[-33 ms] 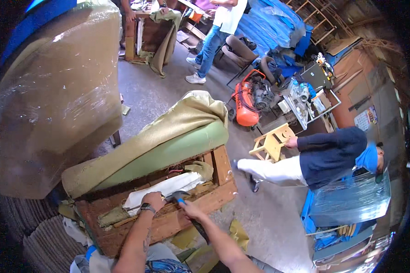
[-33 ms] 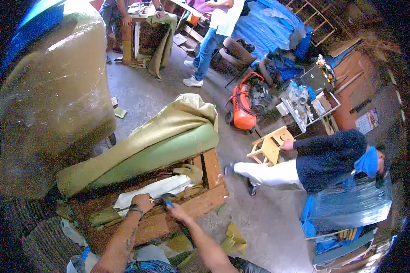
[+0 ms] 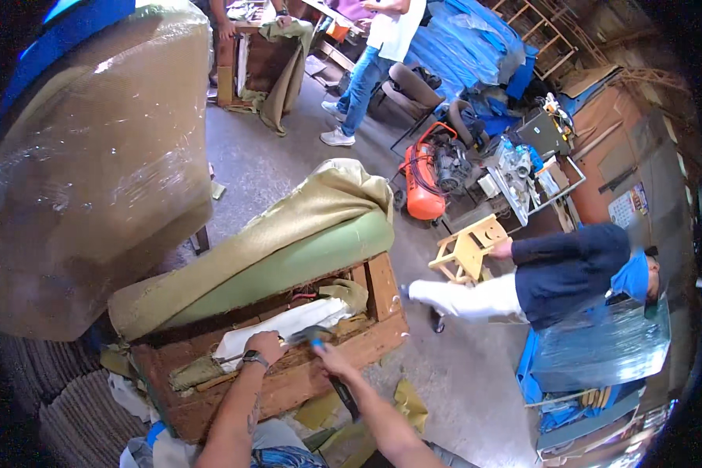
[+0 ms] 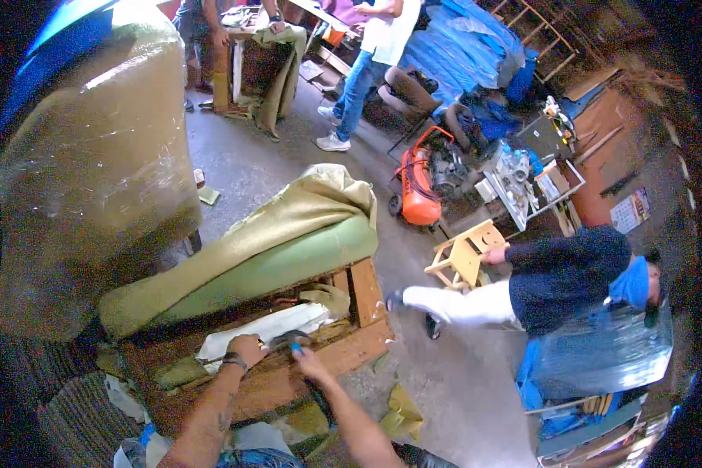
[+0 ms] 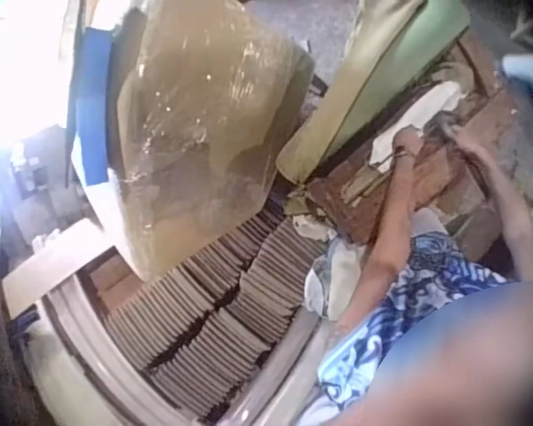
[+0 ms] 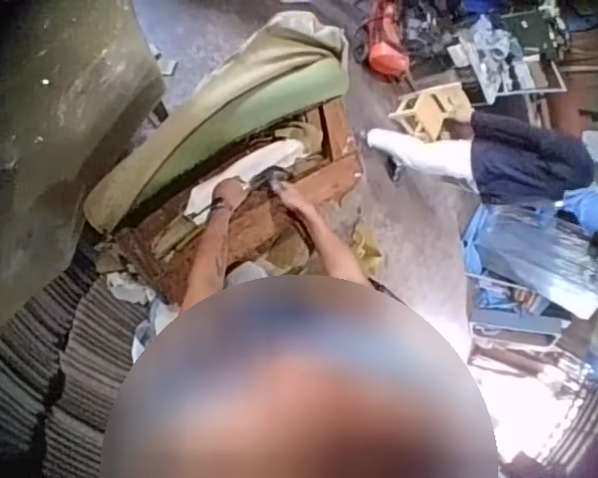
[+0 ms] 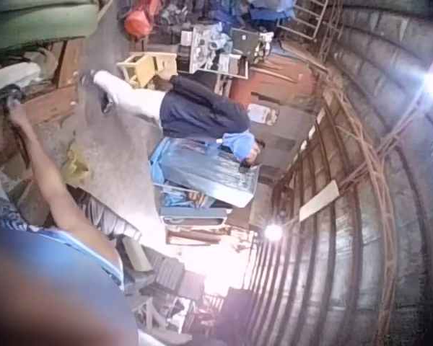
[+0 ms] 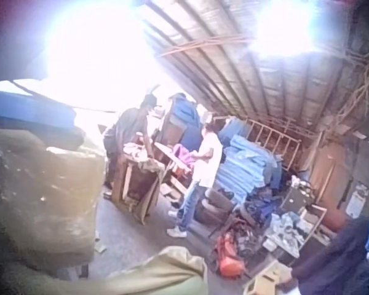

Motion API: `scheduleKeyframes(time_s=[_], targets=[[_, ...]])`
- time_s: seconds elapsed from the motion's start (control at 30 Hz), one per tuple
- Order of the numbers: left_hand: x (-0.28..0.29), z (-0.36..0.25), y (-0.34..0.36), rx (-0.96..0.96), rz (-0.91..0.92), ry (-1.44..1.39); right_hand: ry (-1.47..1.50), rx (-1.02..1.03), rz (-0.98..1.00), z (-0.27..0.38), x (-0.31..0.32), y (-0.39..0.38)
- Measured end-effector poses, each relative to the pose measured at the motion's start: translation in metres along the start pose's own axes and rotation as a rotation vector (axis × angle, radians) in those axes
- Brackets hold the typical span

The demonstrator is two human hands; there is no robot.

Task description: The recorder is seen removing old upholstery and securing components onto a wooden furniture frame using a hammer and prying tools.

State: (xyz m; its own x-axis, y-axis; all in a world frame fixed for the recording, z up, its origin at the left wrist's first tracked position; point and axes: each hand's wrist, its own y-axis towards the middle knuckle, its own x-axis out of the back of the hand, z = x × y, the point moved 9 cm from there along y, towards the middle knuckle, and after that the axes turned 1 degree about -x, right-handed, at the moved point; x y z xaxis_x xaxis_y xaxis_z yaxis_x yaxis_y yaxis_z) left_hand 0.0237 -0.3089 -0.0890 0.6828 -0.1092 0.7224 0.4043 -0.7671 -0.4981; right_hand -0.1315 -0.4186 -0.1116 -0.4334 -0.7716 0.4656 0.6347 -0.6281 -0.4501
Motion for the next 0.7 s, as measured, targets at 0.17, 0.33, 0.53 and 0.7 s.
scheduleKeyframes(time_s=[0.17,0.33,0.53,0.7], targets=[[-0.001,0.004,0.0,0.03,0.019,-0.023,-0.262,0.19,-0.069,0.002,0.001,-0.002],[-0.002,0.003,0.001,0.013,-0.021,0.001,0.193,-0.255,-0.034,-0.028,0.004,-0.004],[-0.01,0.006,0.007,0.011,-0.026,-0.017,-0.26,-0.121,0.329,-0.01,-0.027,-0.013],[-0.024,0.009,0.007,-0.074,-0.06,-0.022,0.375,-0.131,-0.283,-0.02,0.018,-0.008]])
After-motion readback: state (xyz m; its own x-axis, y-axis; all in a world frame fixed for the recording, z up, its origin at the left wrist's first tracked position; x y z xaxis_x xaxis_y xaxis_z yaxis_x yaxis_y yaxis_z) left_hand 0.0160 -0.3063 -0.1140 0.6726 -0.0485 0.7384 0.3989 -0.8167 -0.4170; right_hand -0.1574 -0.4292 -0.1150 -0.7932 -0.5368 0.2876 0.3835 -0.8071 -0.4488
